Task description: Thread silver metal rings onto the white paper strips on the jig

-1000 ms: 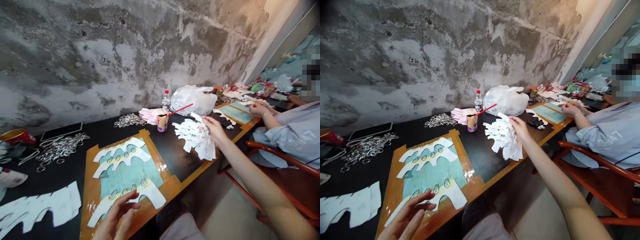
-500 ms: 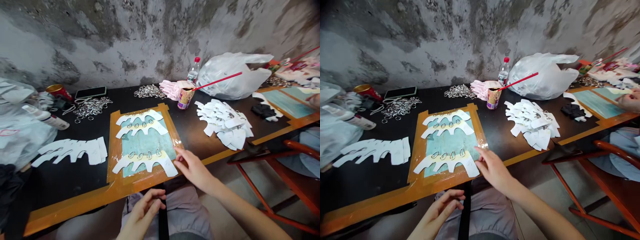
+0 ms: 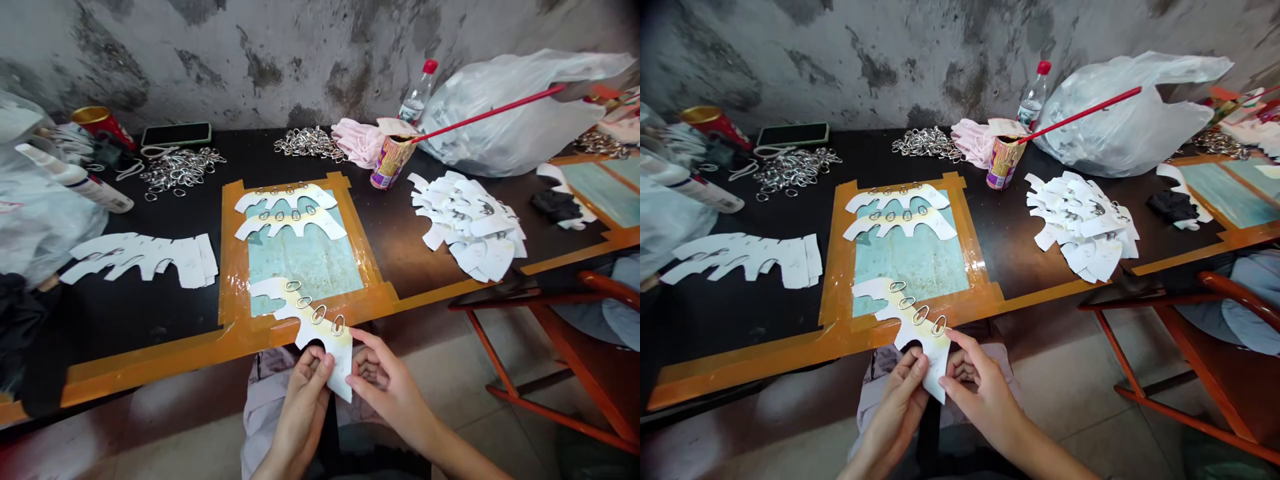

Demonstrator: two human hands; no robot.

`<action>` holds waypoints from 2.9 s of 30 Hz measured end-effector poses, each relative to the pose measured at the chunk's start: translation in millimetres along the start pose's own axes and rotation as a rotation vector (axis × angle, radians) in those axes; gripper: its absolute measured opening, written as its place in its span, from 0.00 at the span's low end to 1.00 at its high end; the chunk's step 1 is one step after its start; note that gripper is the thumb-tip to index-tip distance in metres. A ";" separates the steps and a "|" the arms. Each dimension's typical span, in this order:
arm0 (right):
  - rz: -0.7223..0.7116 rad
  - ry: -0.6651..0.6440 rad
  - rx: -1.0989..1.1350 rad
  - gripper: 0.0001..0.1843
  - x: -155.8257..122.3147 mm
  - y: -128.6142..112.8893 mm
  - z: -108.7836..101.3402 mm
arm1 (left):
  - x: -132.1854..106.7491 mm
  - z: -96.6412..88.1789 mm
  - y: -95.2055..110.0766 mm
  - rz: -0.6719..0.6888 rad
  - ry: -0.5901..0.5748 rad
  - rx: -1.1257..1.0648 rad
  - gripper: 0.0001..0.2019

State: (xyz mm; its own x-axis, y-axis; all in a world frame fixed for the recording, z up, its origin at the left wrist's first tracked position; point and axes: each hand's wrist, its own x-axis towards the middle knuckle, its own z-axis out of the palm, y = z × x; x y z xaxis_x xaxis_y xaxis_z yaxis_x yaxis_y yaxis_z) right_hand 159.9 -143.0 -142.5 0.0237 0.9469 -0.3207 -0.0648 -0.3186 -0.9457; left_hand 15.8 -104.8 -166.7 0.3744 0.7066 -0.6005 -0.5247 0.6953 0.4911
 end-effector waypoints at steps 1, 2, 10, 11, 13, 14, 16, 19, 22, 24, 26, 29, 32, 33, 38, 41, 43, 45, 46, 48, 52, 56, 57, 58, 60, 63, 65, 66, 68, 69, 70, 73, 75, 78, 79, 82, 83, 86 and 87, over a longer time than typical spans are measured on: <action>0.004 0.011 0.008 0.29 -1.4 1.1 0.2 | 0.9 1.4 -0.7 -0.010 -0.009 -0.004 0.10; 0.001 0.021 0.010 0.29 -2.0 1.9 0.2 | 2.0 3.0 -0.9 -0.017 -0.012 -0.006 0.10; -0.018 0.026 0.011 0.32 0.2 9.0 -3.4 | 10.9 15.0 1.1 -0.009 0.039 -0.050 0.12; -0.023 0.010 0.020 0.32 0.7 9.3 -5.7 | 11.1 16.4 0.7 -0.012 0.033 -0.054 0.12; -0.070 -0.025 0.035 0.30 2.9 6.2 -12.8 | 11.1 19.9 -0.5 -0.018 0.034 -0.063 0.13; -0.120 -0.015 0.022 0.27 4.9 2.3 -17.2 | 11.0 21.9 -1.1 -0.018 0.044 -0.068 0.14; -0.251 0.094 -0.067 0.19 11.0 -10.4 -26.2 | 11.0 26.2 -2.2 -0.021 0.065 -0.079 0.14; -0.436 0.260 -0.344 0.08 24.3 -35.7 -33.7 | 11.3 31.5 -2.9 -0.021 0.059 -0.087 0.14; -0.575 0.204 -0.646 0.05 36.8 -54.6 -30.4 | 11.9 34.2 -2.7 0.000 0.022 -0.091 0.15; -0.623 0.167 -0.794 0.05 41.8 -59.2 -25.3 | 12.3 35.2 -2.5 0.011 0.003 -0.098 0.15; -0.640 0.150 -0.908 0.05 43.7 -59.4 -20.7 | 12.5 36.5 -2.9 0.019 0.000 -0.110 0.15; -0.648 0.161 -1.033 0.06 43.8 -58.4 -16.7 | 12.6 39.8 -4.8 0.029 0.014 -0.144 0.15; -0.619 0.168 -1.111 0.06 44.2 -60.0 -15.1 | 13.1 43.7 -7.5 0.039 0.028 -0.167 0.15; -0.605 0.162 -1.128 0.06 44.7 -60.9 -15.0 | 13.4 44.8 -8.3 0.048 0.036 -0.166 0.15; -0.521 0.062 -1.168 0.06 49.6 -66.3 -19.8 | 15.1 47.9 -12.4 0.092 0.075 -0.097 0.14; -0.499 -0.029 -1.202 0.07 55.3 -72.9 -24.3 | 17.1 47.6 -15.8 0.106 0.086 -0.034 0.13; -0.521 -0.093 -1.251 0.09 62.1 -79.9 -27.4 | 18.7 45.0 -18.3 0.114 0.086 -0.008 0.13; -0.590 -0.122 -1.310 0.10 72.7 -88.4 -31.2 | 18.9 39.9 -19.6 0.119 0.105 0.033 0.16; -0.638 -0.109 -1.346 0.10 79.6 -92.6 -33.7 | 18.0 36.6 -19.0 0.121 0.111 0.082 0.18; -0.727 -0.041 -1.431 0.09 96.4 -99.1 -39.6 | 13.6 30.0 -14.1 0.152 0.074 0.261 0.21; -0.773 -0.056 -1.546 0.08 133.2 -98.0 -52.7 | 2.9 24.6 15.9 0.458 -0.037 0.761 0.11; -0.736 -0.127 -1.476 0.12 152.2 -86.9 -61.2 | 14.3 36.6 62.6 0.948 0.017 1.231 0.07; -0.743 -0.127 -1.443 0.12 152.7 -85.0 -62.5 | 22.2 41.7 73.2 1.019 0.037 1.340 0.08; -0.759 -0.127 -1.411 0.12 152.1 -83.7 -63.6 | 31.5 47.3 82.4 1.045 0.050 1.433 0.09; -0.799 -0.129 -1.358 0.12 148.8 -81.8 -65.5 | 52.2 59.0 95.3 1.036 0.038 1.569 0.11; -0.855 -0.105 -1.287 0.12 144.1 -76.9 -67.9 | 79.2 73.8 101.5 0.978 -0.060 1.688 0.16; -0.876 -0.071 -1.249 0.12 142.8 -71.4 -69.1 | 89.6 79.9 99.6 0.961 -0.110 1.753 0.18; -0.883 -0.054 -1.236 0.12 142.8 -68.3 -69.5 | 92.2 81.7 97.7 0.967 -0.122 1.776 0.18; -0.889 -0.037 -1.228 0.11 143.3 -62.5 -70.0 | 93.6 83.5 93.2 0.994 -0.120 1.794 0.17; -0.891 -0.033 -1.231 0.11 143.8 -60.2 -70.1 | 93.2 83.8 90.8 1.001 -0.121 1.794 0.16; -0.892 -0.032 -1.236 0.11 144.3 -58.5 -70.3 | 92.6 83.9 88.5 1.001 -0.119 1.791 0.16; -0.907 -0.042 -1.253 0.12 145.5 -56.2 -72.0 | 92.0 84.4 83.2 0.967 -0.080 1.802 0.15; -0.926 -0.051 -1.270 0.12 145.0 -55.9 -74.0 | 92.9 85.1 81.7 0.934 -0.029 1.819 0.15; -0.934 -0.041 -1.285 0.13 141.6 -54.1 -76.7 | 94.2 85.7 82.3 0.909 0.014 1.821 0.17; -0.924 -0.030 -1.280 0.13 140.0 -53.1 -76.9 | 94.2 85.5 82.8 0.909 0.015 1.815 0.17; -0.832 0.031 -1.228 0.11 135.1 -51.1 -74.1 | 94.2 83.9 84.3 0.920 0.008 1.794 0.16; -0.790 0.050 -1.195 0.11 133.6 -51.4 -72.2 | 94.3 83.2 84.5 0.928 0.007 1.786 0.16; -0.672 0.086 -1.063 0.10 130.3 -55.9 -66.0 | 94.9 81.7 84.5 0.952 0.006 1.765 0.18; -0.643 0.112 -1.020 0.10 129.6 -57.8 -64.2 | 95.1 81.5 84.2 0.957 0.004 1.758 0.18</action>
State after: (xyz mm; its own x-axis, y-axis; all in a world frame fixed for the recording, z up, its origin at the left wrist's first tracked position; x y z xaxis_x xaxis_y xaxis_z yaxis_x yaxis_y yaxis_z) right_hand 230.8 -4.6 -132.8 -0.1480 0.9518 0.2687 0.8054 0.2737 -0.5257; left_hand 69.5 31.7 -131.0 0.4777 0.8592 0.1830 0.6687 -0.4908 0.5586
